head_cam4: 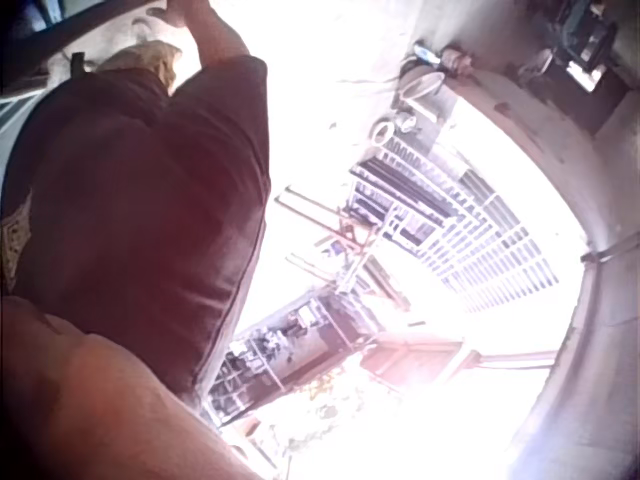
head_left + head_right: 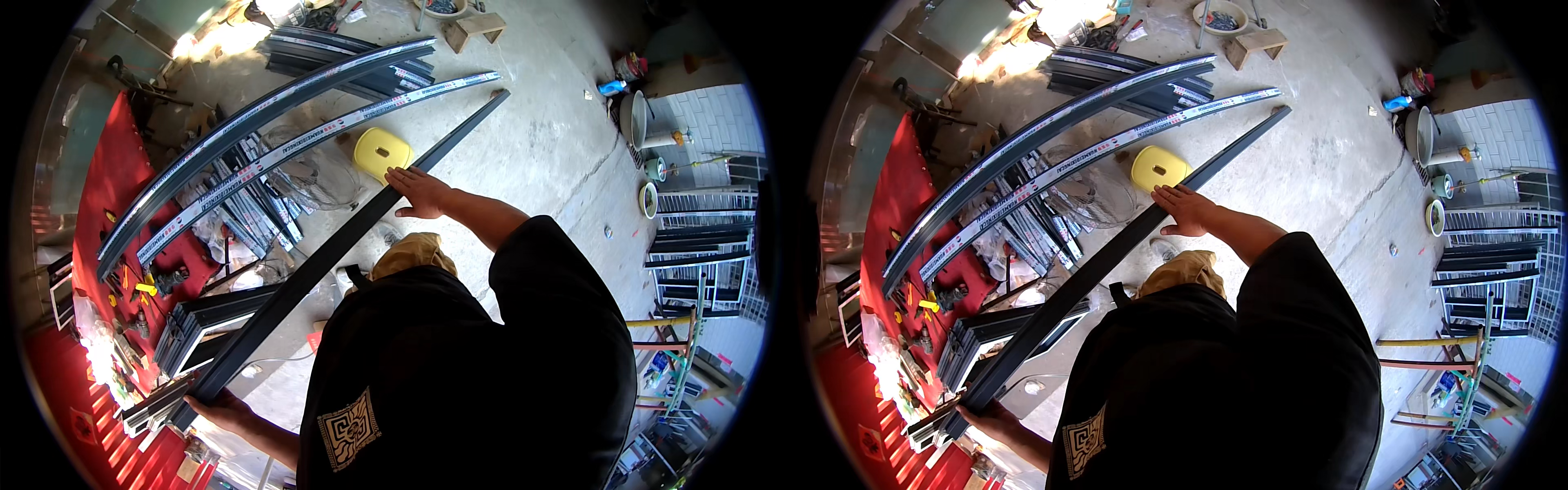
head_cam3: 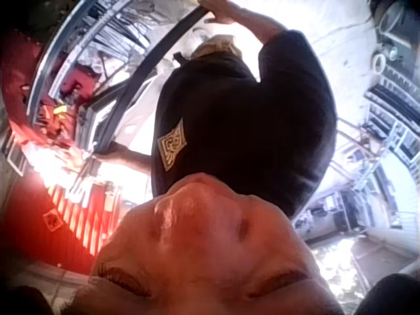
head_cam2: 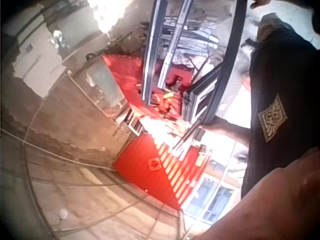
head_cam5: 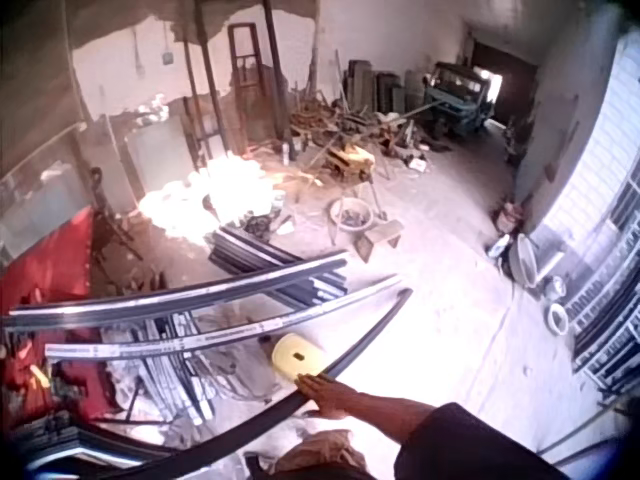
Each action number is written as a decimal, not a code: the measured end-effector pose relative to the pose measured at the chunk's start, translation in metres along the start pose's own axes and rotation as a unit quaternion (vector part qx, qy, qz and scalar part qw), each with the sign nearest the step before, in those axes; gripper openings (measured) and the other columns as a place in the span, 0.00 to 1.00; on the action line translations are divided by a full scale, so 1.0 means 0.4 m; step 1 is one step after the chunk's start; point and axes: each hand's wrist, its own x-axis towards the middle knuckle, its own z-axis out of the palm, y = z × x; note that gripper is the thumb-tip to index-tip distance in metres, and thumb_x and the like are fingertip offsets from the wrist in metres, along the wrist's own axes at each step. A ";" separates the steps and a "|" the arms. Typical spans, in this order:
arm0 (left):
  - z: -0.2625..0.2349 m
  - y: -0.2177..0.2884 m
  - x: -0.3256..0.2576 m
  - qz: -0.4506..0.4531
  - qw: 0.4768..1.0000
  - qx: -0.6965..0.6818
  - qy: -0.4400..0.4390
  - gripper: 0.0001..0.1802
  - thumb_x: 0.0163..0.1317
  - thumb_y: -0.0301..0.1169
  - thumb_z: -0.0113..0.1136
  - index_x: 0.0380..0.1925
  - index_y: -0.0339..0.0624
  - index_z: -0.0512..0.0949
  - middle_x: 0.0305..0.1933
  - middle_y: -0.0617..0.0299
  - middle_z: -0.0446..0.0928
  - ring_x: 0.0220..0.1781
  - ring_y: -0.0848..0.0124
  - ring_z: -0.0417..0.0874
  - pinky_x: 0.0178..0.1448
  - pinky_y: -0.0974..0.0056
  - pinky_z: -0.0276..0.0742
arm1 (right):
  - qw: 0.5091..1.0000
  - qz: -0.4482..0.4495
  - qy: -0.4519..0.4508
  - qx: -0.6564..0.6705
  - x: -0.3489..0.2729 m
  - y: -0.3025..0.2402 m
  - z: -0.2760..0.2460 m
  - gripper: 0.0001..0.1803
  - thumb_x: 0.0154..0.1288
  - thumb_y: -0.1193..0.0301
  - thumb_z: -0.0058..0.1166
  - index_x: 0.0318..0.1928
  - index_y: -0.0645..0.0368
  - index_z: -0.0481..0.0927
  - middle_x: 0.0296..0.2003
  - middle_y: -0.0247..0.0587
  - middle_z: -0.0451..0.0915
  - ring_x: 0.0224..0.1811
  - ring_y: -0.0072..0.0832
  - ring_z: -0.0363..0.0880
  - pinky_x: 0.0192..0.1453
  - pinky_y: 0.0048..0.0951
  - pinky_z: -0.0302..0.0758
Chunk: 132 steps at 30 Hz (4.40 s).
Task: The person inserts a black rubber seal into the groove of metal window frames using shears to cut the strip to length and pressing it into place by hand.
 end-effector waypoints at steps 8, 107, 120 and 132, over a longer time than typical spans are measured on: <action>-0.007 0.000 0.021 0.000 1.000 -0.012 -0.017 0.30 0.83 0.51 0.54 0.68 0.36 0.77 0.69 0.46 0.82 0.70 0.55 0.85 0.79 0.50 0.78 | 0.969 -0.184 0.081 0.145 0.054 -0.367 -0.082 0.54 0.78 0.39 0.55 0.86 0.65 0.52 0.88 0.58 0.49 0.92 0.46 0.44 0.93 0.49 0.42; -0.065 -0.021 0.020 -0.024 0.999 -0.018 -0.016 0.29 0.83 0.51 0.53 0.67 0.38 0.80 0.69 0.48 0.83 0.72 0.54 0.83 0.83 0.50 0.72 | 0.993 0.107 0.017 0.036 -0.045 0.011 0.090 0.62 0.65 0.60 0.67 0.89 0.58 0.39 0.90 0.49 0.44 0.93 0.41 0.41 0.92 0.49 0.46; -0.044 -0.005 0.015 -0.031 0.999 -0.006 -0.005 0.29 0.84 0.51 0.51 0.66 0.38 0.80 0.69 0.48 0.83 0.71 0.57 0.84 0.81 0.52 0.73 | 0.965 0.247 -0.020 0.085 0.042 0.071 0.084 0.51 0.70 0.69 0.56 0.85 0.74 0.45 0.87 0.67 0.47 0.90 0.55 0.46 0.91 0.49 0.49; -0.024 0.011 0.065 0.004 0.999 0.000 -0.032 0.32 0.82 0.53 0.52 0.67 0.35 0.79 0.67 0.46 0.83 0.71 0.55 0.83 0.83 0.49 0.72 | 0.976 0.129 0.172 0.038 -0.024 -0.103 0.091 0.40 0.72 0.72 0.45 0.81 0.76 0.57 0.82 0.71 0.59 0.86 0.58 0.58 0.89 0.54 0.53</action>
